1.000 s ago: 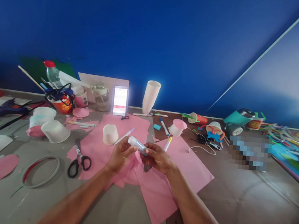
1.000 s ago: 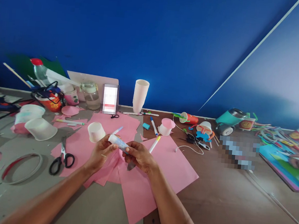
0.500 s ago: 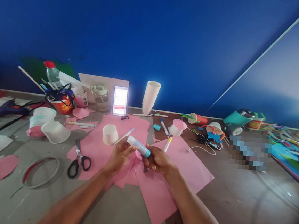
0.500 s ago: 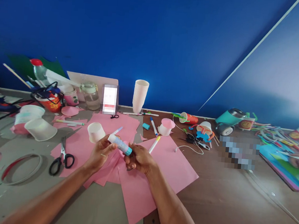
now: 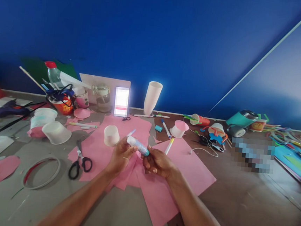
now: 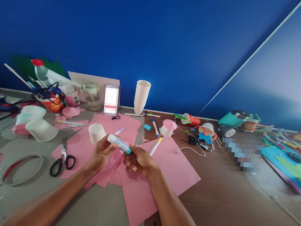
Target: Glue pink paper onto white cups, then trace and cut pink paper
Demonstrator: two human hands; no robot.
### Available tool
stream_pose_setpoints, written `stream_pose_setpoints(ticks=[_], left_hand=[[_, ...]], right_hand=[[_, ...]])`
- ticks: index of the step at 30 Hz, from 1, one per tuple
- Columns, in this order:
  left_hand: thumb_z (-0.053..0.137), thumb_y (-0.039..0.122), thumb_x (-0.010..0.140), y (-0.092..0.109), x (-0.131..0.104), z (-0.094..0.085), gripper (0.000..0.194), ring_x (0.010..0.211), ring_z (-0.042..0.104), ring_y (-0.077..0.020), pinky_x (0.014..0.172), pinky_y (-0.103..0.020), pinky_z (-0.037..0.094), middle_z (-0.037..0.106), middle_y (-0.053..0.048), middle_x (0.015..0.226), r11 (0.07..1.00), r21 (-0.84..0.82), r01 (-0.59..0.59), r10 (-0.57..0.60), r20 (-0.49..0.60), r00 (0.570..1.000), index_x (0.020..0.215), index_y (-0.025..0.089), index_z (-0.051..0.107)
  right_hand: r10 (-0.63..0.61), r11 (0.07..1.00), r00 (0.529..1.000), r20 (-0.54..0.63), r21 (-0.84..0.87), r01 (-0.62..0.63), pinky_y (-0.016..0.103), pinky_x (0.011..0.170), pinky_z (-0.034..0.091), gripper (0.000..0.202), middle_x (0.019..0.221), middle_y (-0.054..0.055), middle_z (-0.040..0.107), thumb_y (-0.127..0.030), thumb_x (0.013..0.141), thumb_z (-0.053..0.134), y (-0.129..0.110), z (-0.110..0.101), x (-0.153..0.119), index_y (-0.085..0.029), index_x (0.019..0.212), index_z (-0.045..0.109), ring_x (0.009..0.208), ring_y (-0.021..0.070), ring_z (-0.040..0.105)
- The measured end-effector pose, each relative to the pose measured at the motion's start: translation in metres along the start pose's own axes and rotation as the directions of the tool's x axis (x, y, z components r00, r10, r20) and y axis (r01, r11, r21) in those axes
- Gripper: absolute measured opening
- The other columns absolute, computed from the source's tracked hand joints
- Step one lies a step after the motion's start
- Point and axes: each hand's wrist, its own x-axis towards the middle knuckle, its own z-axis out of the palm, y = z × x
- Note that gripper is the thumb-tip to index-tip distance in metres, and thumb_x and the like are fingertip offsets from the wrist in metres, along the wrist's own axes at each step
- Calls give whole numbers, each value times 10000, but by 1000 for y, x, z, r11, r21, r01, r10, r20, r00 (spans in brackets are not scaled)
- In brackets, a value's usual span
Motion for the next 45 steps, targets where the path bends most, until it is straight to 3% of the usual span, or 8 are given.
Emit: stream_pose_setpoints(ticks=[5, 10, 18, 22, 25, 31, 37, 45], left_hand=[[835, 462, 637, 2, -1, 3, 369, 653, 566, -144, 635, -292, 487, 614, 8, 682, 1000, 14, -5, 6, -26, 1000, 749, 172, 637], [831, 458, 644, 3, 0, 4, 359, 606, 561, -133, 590, -272, 475, 606, 13, 644, 1000, 8, 8, -8, -12, 1000, 734, 169, 638], [848, 472, 611, 5, -1, 6, 375, 617, 550, -143, 610, -294, 469, 616, 6, 643, 1000, 8, 16, -16, -41, 999, 716, 173, 647], [829, 444, 646, 6, -2, 7, 338, 586, 556, -140, 585, -287, 466, 616, 8, 625, 1000, -6, 29, -29, -13, 999, 710, 171, 641], [827, 430, 649, 4, -1, 6, 325, 617, 567, -144, 606, -282, 468, 628, 1, 644, 1000, 18, 13, -13, -32, 999, 700, 166, 644], [827, 446, 650, 0, 0, 3, 340, 625, 557, -140, 625, -281, 467, 624, 3, 643, 999, 43, -14, 16, -29, 999, 683, 162, 642], [755, 454, 750, -4, -3, 3, 312, 618, 568, -152, 615, -296, 474, 627, -7, 640, 997, 69, 27, -28, 28, 999, 742, 160, 650], [759, 440, 726, -25, 4, -11, 411, 1009, 620, -243, 944, -391, 470, 671, -81, 1021, 970, 230, -71, 60, 55, 997, 1034, 194, 642]], right_hand=[[-34, 999, 999, -34, 35, 35, 232, 435, 432, 522, 577, 10, 668, -667, 815, 613, 0, 3, 1, -145, 812, 598, 343, 87, 501], [-133, 989, 991, -31, 54, 134, 217, 480, 448, 414, 652, -16, 684, -459, 699, 827, -1, 6, -2, -171, 864, 579, 420, 82, 552], [79, 996, 997, 26, 42, -80, 221, 379, 359, 631, 496, 15, 635, -722, 880, 441, 5, -1, 5, -126, 762, 612, 274, 72, 416], [-108, 991, 994, 1, 84, 107, 227, 478, 442, 440, 683, 9, 709, -575, 762, 722, 2, 5, 1, -172, 891, 601, 433, 105, 587], [-129, 988, 992, -8, 82, 129, 221, 487, 442, 393, 651, -11, 693, -446, 701, 823, 2, 4, 0, -175, 832, 569, 405, 80, 545], [37, 999, 999, 21, 30, -37, 221, 422, 413, 562, 522, 0, 639, -692, 862, 522, 5, -2, 5, -143, 778, 607, 304, 65, 435], [-234, 971, 972, -14, 47, 234, 223, 494, 451, 477, 777, -16, 659, -472, 672, 832, -1, 13, -2, -204, 999, 611, 538, 109, 610], [-391, 869, 881, -267, 206, 449, 227, 452, 341, 330, 559, -92, 495, -396, 654, 812, -13, 6, -4, -216, 776, 565, 390, 40, 271]])
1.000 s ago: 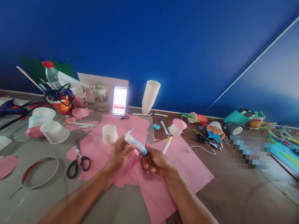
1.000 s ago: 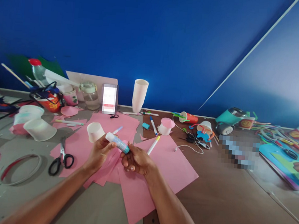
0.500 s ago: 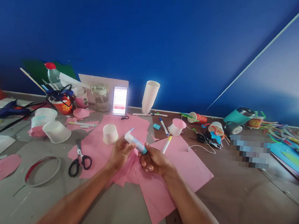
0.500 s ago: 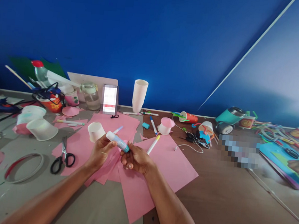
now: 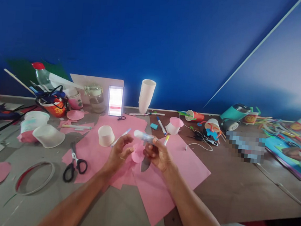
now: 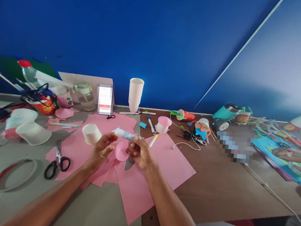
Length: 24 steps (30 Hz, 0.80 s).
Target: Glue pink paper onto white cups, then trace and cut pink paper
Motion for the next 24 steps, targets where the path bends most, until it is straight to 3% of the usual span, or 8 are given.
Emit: stream_pose_setpoints(ticks=[2, 5, 9, 13, 15, 18, 24], left_hand=[[716, 422, 765, -6, 3, -3, 396, 1013, 613, -235, 947, -398, 462, 653, -79, 1025, 990, 144, 5, 1, -47, 999, 1073, 193, 620], [615, 391, 840, -10, 5, -5, 281, 925, 612, -214, 860, -371, 480, 642, -66, 968, 934, 356, 14, 9, -63, 998, 1033, 187, 625], [546, 340, 870, -8, 5, -2, 206, 819, 611, -203, 759, -340, 472, 669, -54, 890, 851, 523, -36, 18, 40, 999, 977, 200, 653], [530, 316, 871, -2, 5, 2, 192, 795, 622, -212, 738, -343, 448, 714, -62, 877, 811, 583, -50, -18, 110, 994, 882, 203, 684], [559, 301, 847, -1, 4, 3, 170, 735, 609, -205, 701, -335, 435, 713, -53, 815, 815, 579, -36, -34, 110, 993, 840, 201, 697], [622, 267, 786, -1, 4, 3, 110, 658, 567, -184, 661, -321, 414, 694, -31, 729, 855, 518, -8, -36, 75, 997, 802, 204, 712], [544, 207, 775, -3, 2, -1, 157, 573, 496, -154, 633, -307, 393, 618, 5, 617, 789, 613, -47, -33, 118, 992, 824, 209, 694]], right_hand=[[-117, 993, 991, -66, -12, 117, 242, 480, 374, 319, 550, -99, 449, -412, 656, 805, -11, -5, 2, -220, 763, 573, 398, 44, 243], [-297, 948, 941, -161, -170, 270, 260, 498, 390, 312, 539, -92, 404, -474, 700, 770, -22, -12, 6, -218, 774, 607, 416, 60, 266], [-416, 855, 875, -248, -435, 283, 251, 452, 309, 432, 537, -58, 406, -621, 720, 702, -18, -22, 13, -207, 693, 582, 468, 94, 350], [-506, 632, 853, -124, -727, 269, 251, 485, 275, 450, 544, -53, 384, -597, 791, 651, -5, -27, 15, -215, 624, 483, 516, 101, 330], [-514, 532, 857, -40, -799, 281, 256, 510, 288, 440, 553, -51, 392, -562, 829, 624, 0, -25, 13, -220, 618, 447, 538, 108, 342], [-469, 453, 883, 13, -855, 253, 259, 527, 299, 386, 571, -46, 429, -502, 848, 623, 5, -18, 8, -222, 640, 456, 554, 116, 369], [-401, 400, 914, 56, -887, 230, 255, 507, 266, 372, 547, -62, 382, -453, 842, 637, 10, -8, 2, -227, 631, 430, 527, 107, 329]])
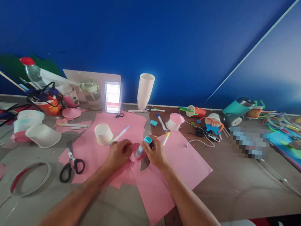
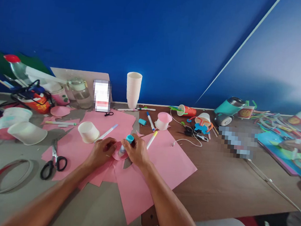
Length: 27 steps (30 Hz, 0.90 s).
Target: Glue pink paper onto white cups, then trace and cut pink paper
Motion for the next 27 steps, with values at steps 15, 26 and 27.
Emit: stream_pose_setpoints(ticks=[15, 26, 27], left_hand=[[470, 71, 675, 0, -3, -3, 539, 608, 525, -149, 713, -315, 405, 597, 22, 680, 979, 186, -80, 65, 82, 994, 1118, 260, 713], [493, 283, 910, 2, -3, 0, 296, 699, 566, -153, 731, -313, 392, 618, -13, 721, 969, 239, -55, 36, 83, 996, 681, 196, 658], [498, 266, 901, 1, -3, -1, 278, 691, 560, -149, 710, -302, 393, 618, -13, 721, 971, 233, -46, 30, 71, 997, 682, 194, 653]], right_hand=[[-66, 994, 998, 0, -87, 65, 263, 557, 322, 297, 609, -41, 467, -407, 867, 618, 5, 4, -1, -230, 677, 472, 564, 121, 398], [-138, 983, 989, 45, -113, 142, 249, 562, 352, 253, 644, -33, 499, -368, 833, 630, -2, 5, -3, -211, 684, 500, 606, 123, 450], [-142, 983, 988, 60, -108, 148, 251, 566, 360, 255, 653, -30, 509, -376, 833, 634, -3, 5, -4, -209, 688, 507, 610, 124, 457]])
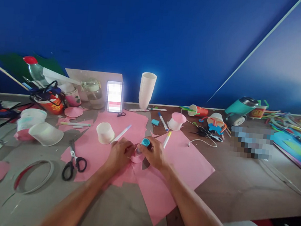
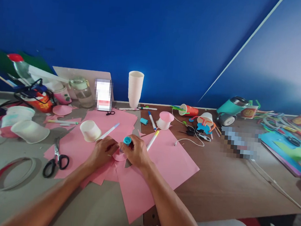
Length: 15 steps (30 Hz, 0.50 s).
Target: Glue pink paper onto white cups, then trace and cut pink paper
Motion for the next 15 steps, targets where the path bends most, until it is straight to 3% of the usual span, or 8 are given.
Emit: stream_pose_setpoints(ticks=[3, 6, 10, 15], left_hand=[[509, 204, 867, -3, 0, 0, 182, 705, 574, -146, 697, -285, 407, 662, -16, 790, 998, -58, 15, -16, -26, 1000, 847, 196, 690], [512, 130, 810, -4, 1, -1, 282, 732, 596, -148, 723, -285, 420, 698, -18, 870, 996, -90, -5, 4, -4, 1000, 1015, 206, 689], [502, 104, 774, 0, 1, -4, 211, 736, 580, -151, 721, -284, 394, 651, -3, 747, 997, -68, -45, 49, 55, 997, 813, 200, 686], [507, 176, 804, -1, 2, -2, 195, 607, 487, -117, 649, -270, 342, 571, 18, 636, 998, -56, -25, 29, 62, 998, 617, 187, 560]], right_hand=[[-19, 1000, 998, 67, 13, 18, 261, 575, 380, 246, 695, -13, 551, -398, 842, 637, -2, 0, -1, -201, 726, 545, 611, 126, 470], [-45, 999, 993, 113, -3, 46, 265, 575, 376, 211, 705, -7, 549, -377, 845, 629, -4, -1, -2, -193, 760, 570, 616, 130, 471], [-93, 995, 978, 184, -29, 100, 257, 589, 364, 175, 699, -19, 513, -337, 845, 625, -7, -4, -3, -199, 756, 566, 630, 130, 461], [-179, 982, 941, 286, -10, 190, 267, 655, 406, 87, 759, -6, 547, -253, 831, 642, -11, -10, -2, -203, 796, 579, 703, 147, 512]])
